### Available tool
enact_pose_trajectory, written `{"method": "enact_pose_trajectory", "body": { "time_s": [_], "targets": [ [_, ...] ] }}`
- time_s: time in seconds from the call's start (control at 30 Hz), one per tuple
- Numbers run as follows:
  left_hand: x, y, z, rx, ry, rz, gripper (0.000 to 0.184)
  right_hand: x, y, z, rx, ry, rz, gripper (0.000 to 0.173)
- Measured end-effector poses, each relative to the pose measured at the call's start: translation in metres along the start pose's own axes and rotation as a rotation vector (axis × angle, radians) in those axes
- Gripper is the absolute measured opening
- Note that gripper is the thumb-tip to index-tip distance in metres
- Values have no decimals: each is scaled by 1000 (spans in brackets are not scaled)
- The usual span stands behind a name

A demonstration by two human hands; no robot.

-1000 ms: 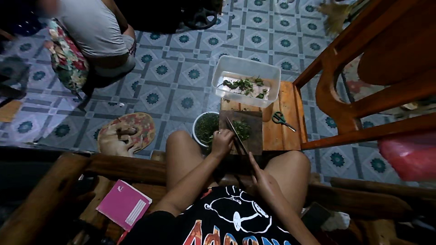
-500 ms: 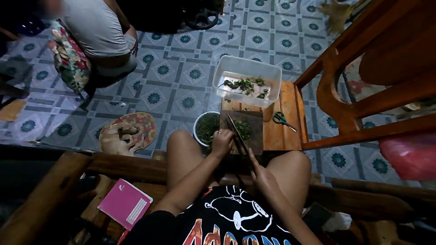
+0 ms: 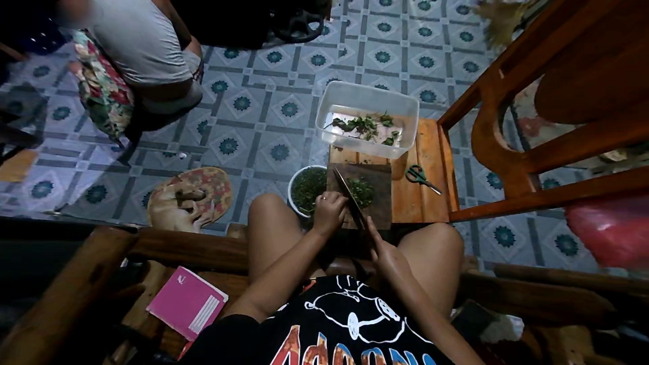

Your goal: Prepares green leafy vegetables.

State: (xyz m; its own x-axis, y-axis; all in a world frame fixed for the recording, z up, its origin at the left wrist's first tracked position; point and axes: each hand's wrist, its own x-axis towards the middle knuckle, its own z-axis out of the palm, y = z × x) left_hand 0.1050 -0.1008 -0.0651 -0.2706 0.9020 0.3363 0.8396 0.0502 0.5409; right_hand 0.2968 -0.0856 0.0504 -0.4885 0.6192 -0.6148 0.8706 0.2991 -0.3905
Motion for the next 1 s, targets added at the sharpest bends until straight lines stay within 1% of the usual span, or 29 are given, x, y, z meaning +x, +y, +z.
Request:
{"method": "enact_pose_trajectory", "body": {
  "time_s": [0.1,0.17,0.23,0.37,0.43,0.53,0.7,0.83,1.0],
  "targets": [
    [-1,0,0,-6,30,-1,14,-16,1,0,-12,25,-30,70],
    [0,-1,0,-20,19,-12,14,-23,0,1,-33,-1,-12,71],
    [0,0,-2,-32,1,-23,14,-21,-1,5,-47,-19,7,74],
    [0,0,-3,-17,5,-15,13,-1,-10,9,-84,-37,69,76],
    [1,0,-3,-8,-4,-16,14,8,-9,9,-80,-24,51,75],
    [-1,-2,-1,4,30,-2,12,9,-5,3,-11,-38,2,71],
    [0,-1,-2,-6,43,0,12,-17,-2,1,12,28,-62,69],
    [0,-2,-2,-19,26,-6,11,-21,-3,6,-50,-22,5,73],
    [-1,-2,-2,-14,24,-6,10,-3,-12,11,-71,-40,65,76]
  ]
}}
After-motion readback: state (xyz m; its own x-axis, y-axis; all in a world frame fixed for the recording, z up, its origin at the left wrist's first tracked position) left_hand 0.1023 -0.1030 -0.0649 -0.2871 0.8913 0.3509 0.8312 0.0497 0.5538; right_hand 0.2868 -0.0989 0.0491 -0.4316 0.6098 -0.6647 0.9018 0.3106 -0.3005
